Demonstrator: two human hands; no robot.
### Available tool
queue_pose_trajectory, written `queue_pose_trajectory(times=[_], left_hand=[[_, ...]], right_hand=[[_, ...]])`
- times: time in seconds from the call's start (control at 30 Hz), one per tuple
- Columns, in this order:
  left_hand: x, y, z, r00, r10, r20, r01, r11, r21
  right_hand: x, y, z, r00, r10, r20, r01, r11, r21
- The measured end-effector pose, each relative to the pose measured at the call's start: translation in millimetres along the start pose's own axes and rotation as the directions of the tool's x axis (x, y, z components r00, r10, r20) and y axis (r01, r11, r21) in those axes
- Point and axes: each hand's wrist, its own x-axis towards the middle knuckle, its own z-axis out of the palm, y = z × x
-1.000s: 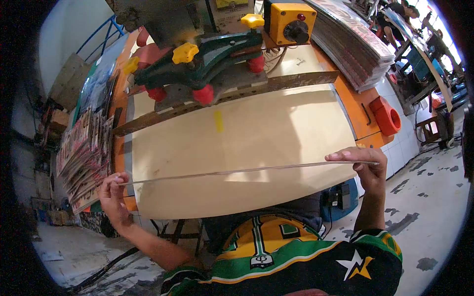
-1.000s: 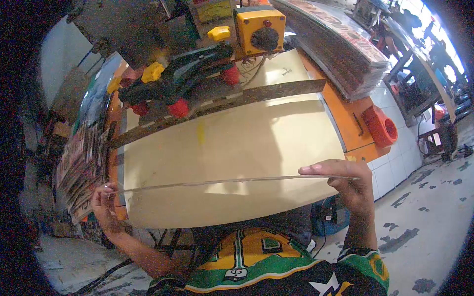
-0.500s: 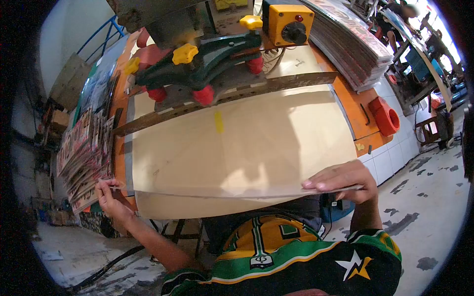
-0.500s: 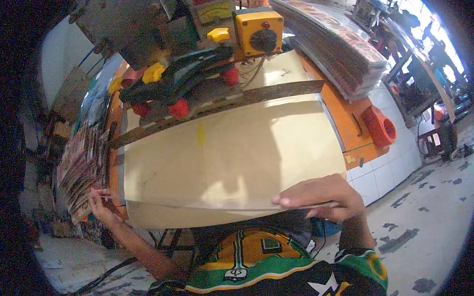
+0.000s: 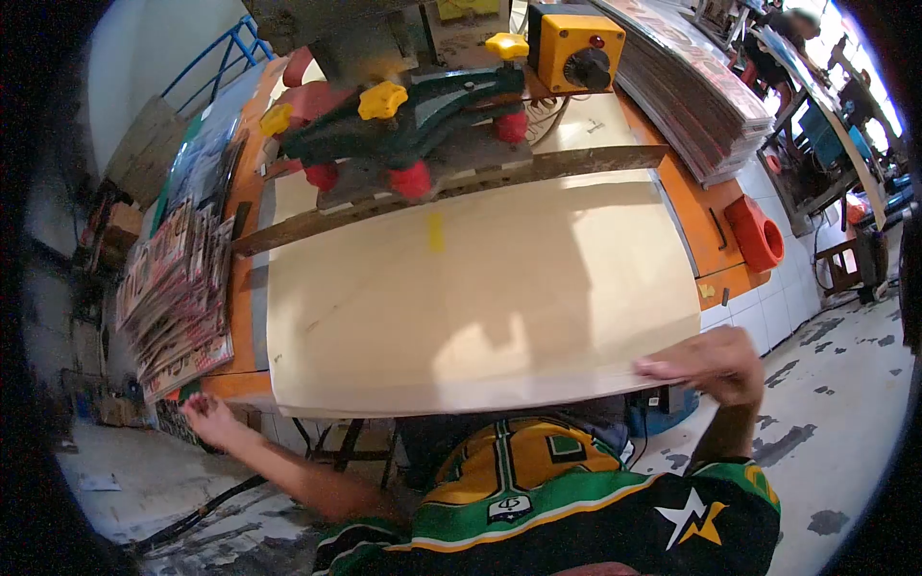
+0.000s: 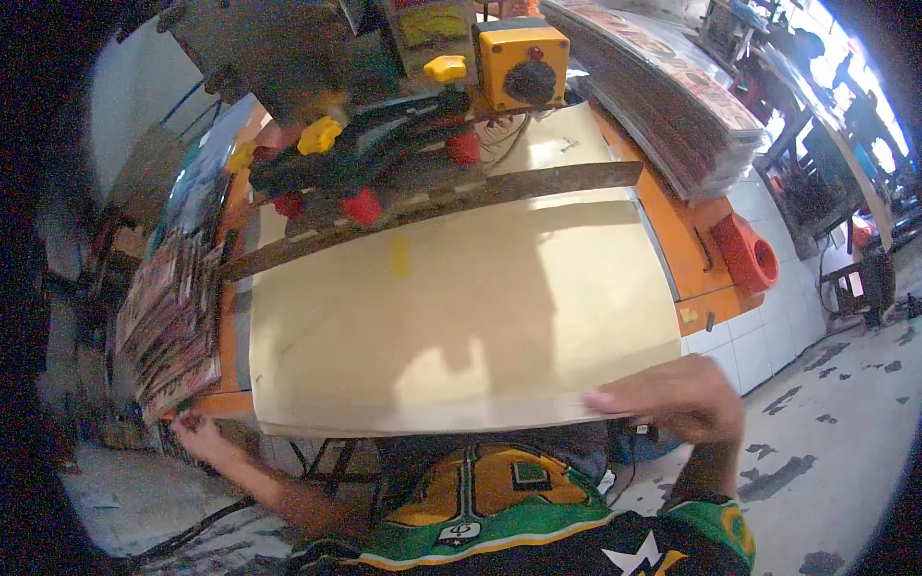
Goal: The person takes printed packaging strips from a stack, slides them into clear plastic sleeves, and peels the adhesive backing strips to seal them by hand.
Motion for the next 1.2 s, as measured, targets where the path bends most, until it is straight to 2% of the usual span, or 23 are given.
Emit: queue_pose_trajectory(times=[0.13,0.2,0.27,0.33,0.37,0.4,0.47,0.5,0.57,0.6,0.67,0.73,0.8,0.83,0.9,0.93,0.97,1.0,1.03,1.1,1.13,1.17,1.2], left_hand=[[-15.3,20.3,-13.1,0.990,0.136,0.027,-0.138,0.981,0.135],[-34.5,20.2,-5.5,0.979,0.201,-0.015,-0.200,0.977,0.072],[-42.8,22.2,-4.2,0.950,0.303,-0.071,-0.292,0.947,0.130],[-72.4,33.2,22.2,0.782,0.548,-0.297,-0.462,0.829,0.314],[-81.7,39.6,27.2,0.706,0.652,-0.275,-0.542,0.748,0.382],[-76.8,47.0,19.9,0.706,0.653,-0.274,-0.544,0.747,0.382],[-62.8,65.7,-2.6,0.532,0.830,-0.170,-0.707,0.546,0.449],[-66.1,75.1,-1.8,0.529,0.832,-0.166,-0.708,0.541,0.454],[-76.0,94.0,-0.8,0.398,0.915,-0.068,-0.760,0.371,0.533],[-66.6,101.5,-14.5,0.394,0.917,-0.067,-0.760,0.366,0.537],[-39.4,118.4,-46.4,0.221,0.975,-0.029,-0.707,0.180,0.684],[-32.2,126.7,-65.5,0.265,0.961,-0.078,-0.724,0.252,0.642],[-0.8,133.1,-124.7,0.424,0.888,-0.176,-0.392,0.355,0.849],[6.7,128.3,-148.2,0.423,0.889,-0.175,-0.395,0.355,0.847],[11.2,113.5,-171.3,0.855,0.513,-0.080,-0.259,0.556,0.790],[14.2,103.4,-177.8,0.856,0.510,-0.081,-0.258,0.557,0.789],[6.4,90.5,-168.8,0.980,0.197,-0.003,-0.107,0.545,0.832],[-2.6,79.2,-159.6,0.989,-0.144,0.047,0.028,0.479,0.877],[-20.8,74.9,-140.5,0.988,-0.145,0.044,0.031,0.482,0.876],[-68.3,73.0,-84.7,0.999,0.034,-0.013,0.013,-0.022,1.000],[-74.8,66.2,-77.7,0.999,0.032,-0.013,0.014,-0.019,1.000],[-79.7,60.7,-72.1,0.950,0.233,0.207,-0.191,-0.091,0.977],[-83.9,55.3,-65.6,0.814,0.406,0.416,-0.365,-0.201,0.909]], right_hand=[[-24.4,3.6,-28.6,0.977,0.013,-0.212,0.008,0.995,0.096],[-28.7,11.0,-36.1,0.970,0.016,-0.242,0.010,0.994,0.107],[-29.7,22.6,-40.3,0.963,0.004,-0.270,0.029,0.993,0.118],[-35.1,35.1,-40.5,0.915,-0.017,-0.403,0.046,0.997,0.064],[-47.7,46.1,-45.7,0.890,-0.017,-0.456,-0.002,0.999,-0.040],[-44.8,49.5,-43.7,0.889,-0.017,-0.457,-0.001,0.999,-0.039],[-34.7,55.1,-38.7,0.839,0.020,-0.543,0.018,0.998,0.064],[-32.7,58.9,-37.6,0.789,0.105,-0.606,-0.046,0.993,0.112],[-25.4,69.7,-37.1,0.773,0.138,-0.619,-0.051,0.987,0.155],[-21.3,73.9,-37.0,0.754,0.165,-0.636,-0.052,0.980,0.193],[-11.7,77.5,-34.1,0.768,0.194,-0.611,-0.038,0.965,0.259],[-1.1,79.5,-31.2,0.752,0.195,-0.630,-0.016,0.960,0.278],[5.9,83.8,-32.6,0.760,0.206,-0.617,-0.006,0.951,0.310],[9.0,85.7,-33.3,0.766,0.219,-0.604,0.000,0.940,0.341],[17.2,86.5,-33.0,0.782,0.246,-0.572,0.003,0.917,0.398],[21.4,85.8,-31.7,0.799,0.272,-0.536,0.001,0.891,0.454],[26.3,84.2,-28.1,0.799,0.264,-0.540,0.016,0.889,0.458],[30.2,84.4,-26.7,0.800,0.263,-0.540,0.014,0.891,0.454],[34.1,85.7,-26.0,0.802,0.262,-0.537,0.019,0.887,0.462],[41.5,81.2,-23.3,0.797,0.292,-0.528,-0.001,0.876,0.483],[44.2,79.8,-22.2,0.797,0.289,-0.530,0.000,0.878,0.479],[46.9,78.7,-21.4,0.807,0.299,-0.509,-0.002,0.864,0.504],[49.5,78.1,-20.1,0.818,0.307,-0.487,-0.004,0.849,0.528]])
